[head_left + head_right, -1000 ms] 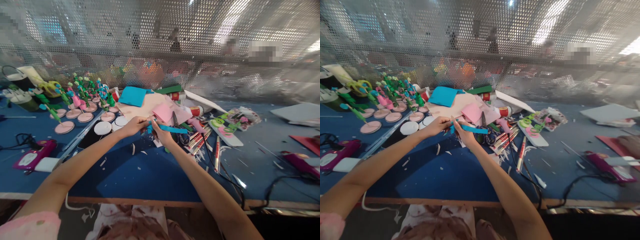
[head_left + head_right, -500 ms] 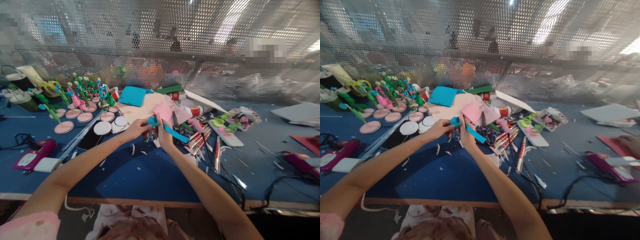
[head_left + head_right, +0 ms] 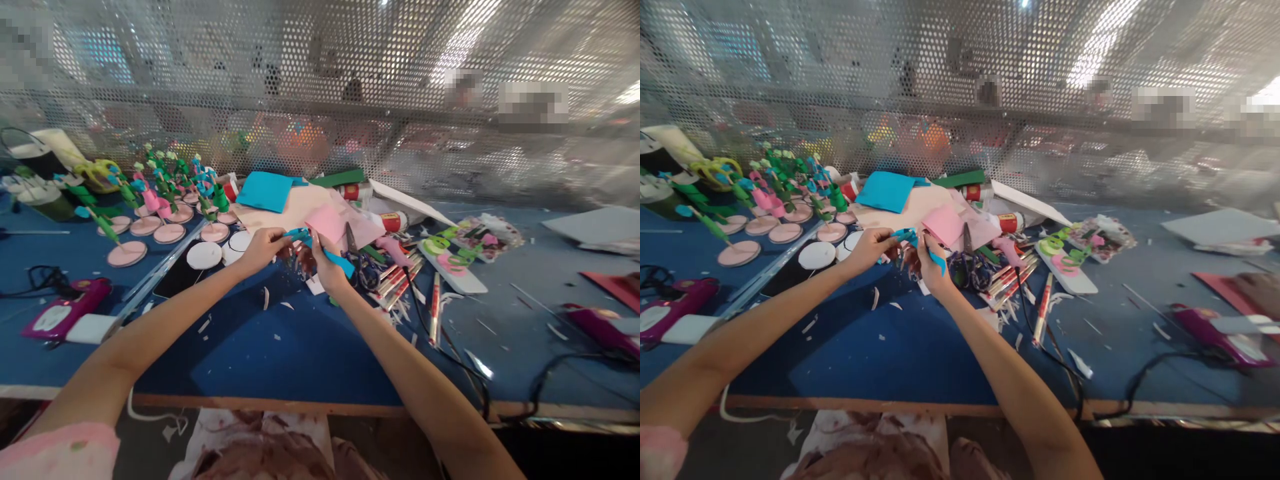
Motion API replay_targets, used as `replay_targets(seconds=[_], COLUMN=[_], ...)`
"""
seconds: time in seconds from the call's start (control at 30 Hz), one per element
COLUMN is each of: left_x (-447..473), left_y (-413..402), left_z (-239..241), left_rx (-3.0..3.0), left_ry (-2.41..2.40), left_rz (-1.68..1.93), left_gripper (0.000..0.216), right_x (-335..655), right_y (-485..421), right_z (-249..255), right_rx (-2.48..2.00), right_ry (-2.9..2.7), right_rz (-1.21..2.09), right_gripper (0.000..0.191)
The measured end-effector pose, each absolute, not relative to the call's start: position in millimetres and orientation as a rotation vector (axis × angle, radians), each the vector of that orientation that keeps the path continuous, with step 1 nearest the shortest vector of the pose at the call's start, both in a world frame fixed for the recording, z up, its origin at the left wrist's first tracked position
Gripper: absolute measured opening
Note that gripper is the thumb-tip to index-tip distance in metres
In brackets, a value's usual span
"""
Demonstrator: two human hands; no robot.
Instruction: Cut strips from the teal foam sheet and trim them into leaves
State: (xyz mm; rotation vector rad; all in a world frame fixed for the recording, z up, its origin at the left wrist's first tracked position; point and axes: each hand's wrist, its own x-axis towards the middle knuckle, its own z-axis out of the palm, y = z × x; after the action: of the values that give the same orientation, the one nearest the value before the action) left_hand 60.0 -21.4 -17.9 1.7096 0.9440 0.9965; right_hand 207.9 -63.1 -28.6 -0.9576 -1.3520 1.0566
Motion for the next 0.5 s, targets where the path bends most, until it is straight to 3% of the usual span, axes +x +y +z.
replay_targets(seconds=[0.3, 0.5], left_x=[55.3, 54.2], left_y=[-19.8, -16.3], left_z=[-13.7, -14.0], left_rx=[1.724, 1.873], left_ry=[0.732, 0.767], left_rz=[0.882, 0.905], left_gripper=[0.046, 0.044], right_x=[213.7, 211.9], right_y=[-59.9, -64.1], right_z=[-32.0, -24.3], right_rx=[-0.965, -0.974], right_ry=[-1.49, -1.518], right_rz=[0.981, 0.967], right_gripper=[0.042, 0.049])
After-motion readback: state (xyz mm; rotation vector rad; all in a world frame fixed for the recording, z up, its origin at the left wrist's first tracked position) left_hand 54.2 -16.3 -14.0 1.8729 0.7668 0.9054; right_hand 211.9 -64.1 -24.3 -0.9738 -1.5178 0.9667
